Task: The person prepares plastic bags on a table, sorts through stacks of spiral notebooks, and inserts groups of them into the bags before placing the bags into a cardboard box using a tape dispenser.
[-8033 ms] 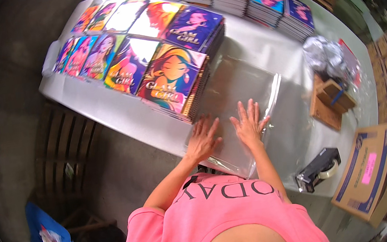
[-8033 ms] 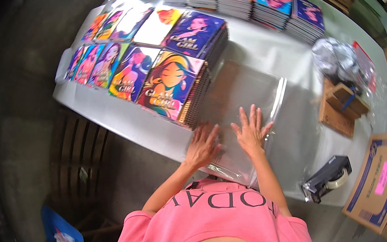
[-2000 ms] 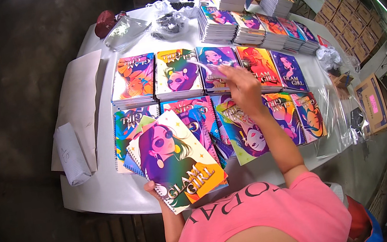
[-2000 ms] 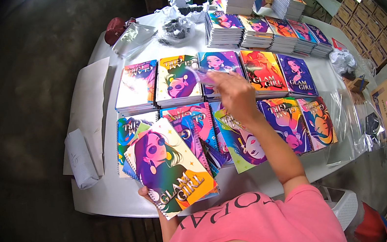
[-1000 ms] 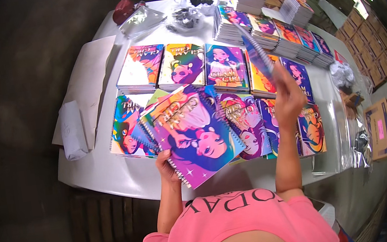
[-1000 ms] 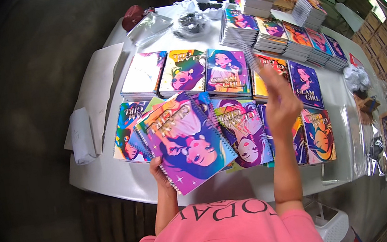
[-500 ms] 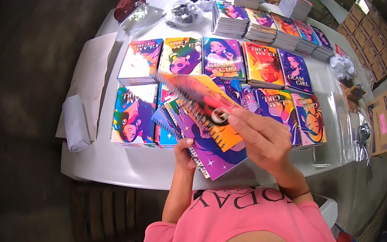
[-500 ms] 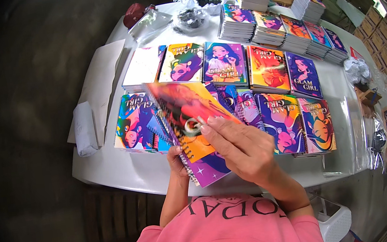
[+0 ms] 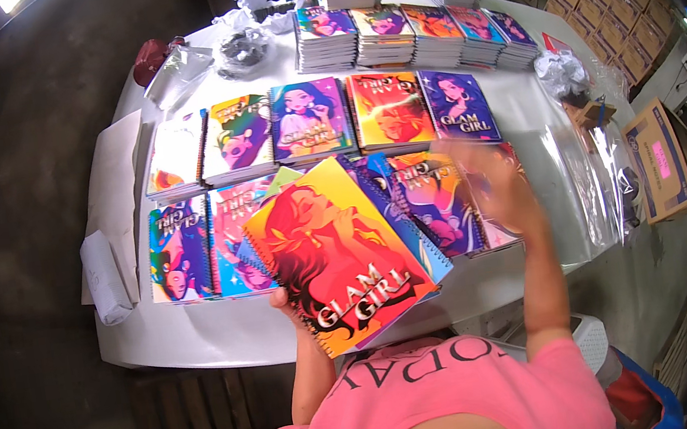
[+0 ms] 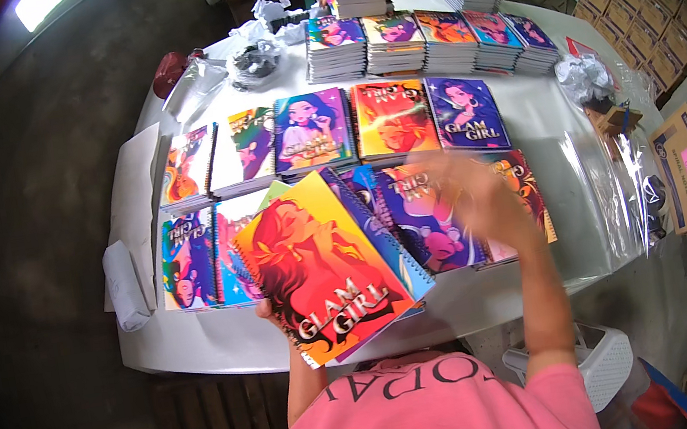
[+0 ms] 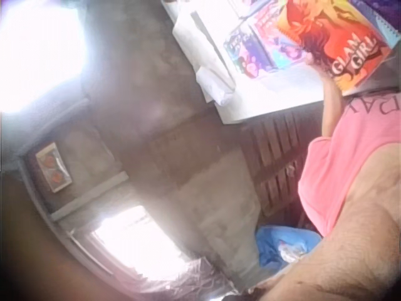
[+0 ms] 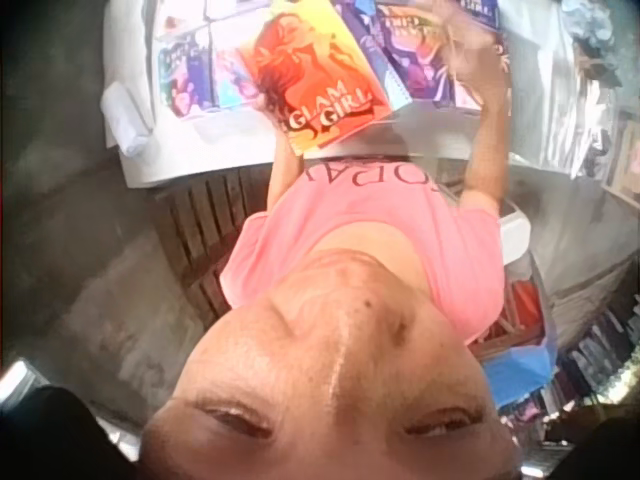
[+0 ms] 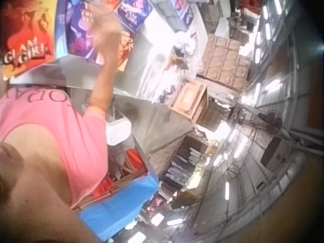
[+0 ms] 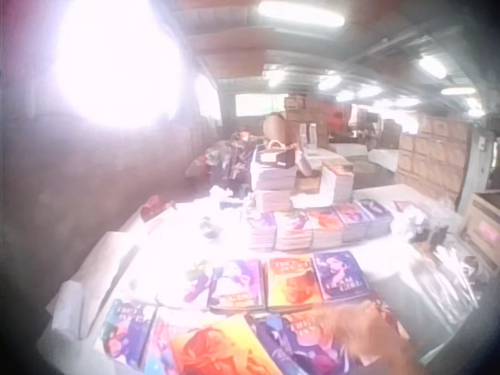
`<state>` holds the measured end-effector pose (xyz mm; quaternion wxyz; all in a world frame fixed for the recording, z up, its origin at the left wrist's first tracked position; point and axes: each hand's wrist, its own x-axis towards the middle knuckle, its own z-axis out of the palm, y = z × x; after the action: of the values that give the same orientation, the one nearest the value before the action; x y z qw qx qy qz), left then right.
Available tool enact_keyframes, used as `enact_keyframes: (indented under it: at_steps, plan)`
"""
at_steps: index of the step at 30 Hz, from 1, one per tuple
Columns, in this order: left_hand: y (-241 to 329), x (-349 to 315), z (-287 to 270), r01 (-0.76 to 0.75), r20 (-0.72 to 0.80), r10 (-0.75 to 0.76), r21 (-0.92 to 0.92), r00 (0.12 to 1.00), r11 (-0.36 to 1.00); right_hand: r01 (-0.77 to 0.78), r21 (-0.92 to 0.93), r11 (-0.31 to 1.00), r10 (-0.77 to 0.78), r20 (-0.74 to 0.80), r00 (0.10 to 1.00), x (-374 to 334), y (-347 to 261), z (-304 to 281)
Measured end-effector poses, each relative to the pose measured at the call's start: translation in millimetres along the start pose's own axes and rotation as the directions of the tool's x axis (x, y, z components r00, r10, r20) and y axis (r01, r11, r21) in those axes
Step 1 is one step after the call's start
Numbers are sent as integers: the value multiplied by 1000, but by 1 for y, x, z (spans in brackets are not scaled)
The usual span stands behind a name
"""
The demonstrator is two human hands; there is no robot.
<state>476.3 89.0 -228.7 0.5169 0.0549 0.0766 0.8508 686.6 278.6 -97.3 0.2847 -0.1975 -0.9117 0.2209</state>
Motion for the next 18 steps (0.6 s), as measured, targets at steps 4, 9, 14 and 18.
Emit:
enact_keyframes:
  at_steps: [4, 9, 14, 18]
  plan:
    - [-48, -4, 0, -73, 65, 76, -44, 995, 996, -326, -493, 806, 466, 190, 864, 3, 189, -13]
    - [-112, -22, 17, -178, 162, 196, -117, 967, 977, -240, -445, 863, 376, 247, 893, -17, 260, 22]
    - [-157, -37, 33, -165, 135, 177, -92, 975, 982, -219, -208, 953, 248, 125, 961, -18, 250, -6]
    - [-179, -54, 43, -147, 148, 155, -63, 977, 987, -190, 411, 892, 323, -285, 902, -8, 211, -78]
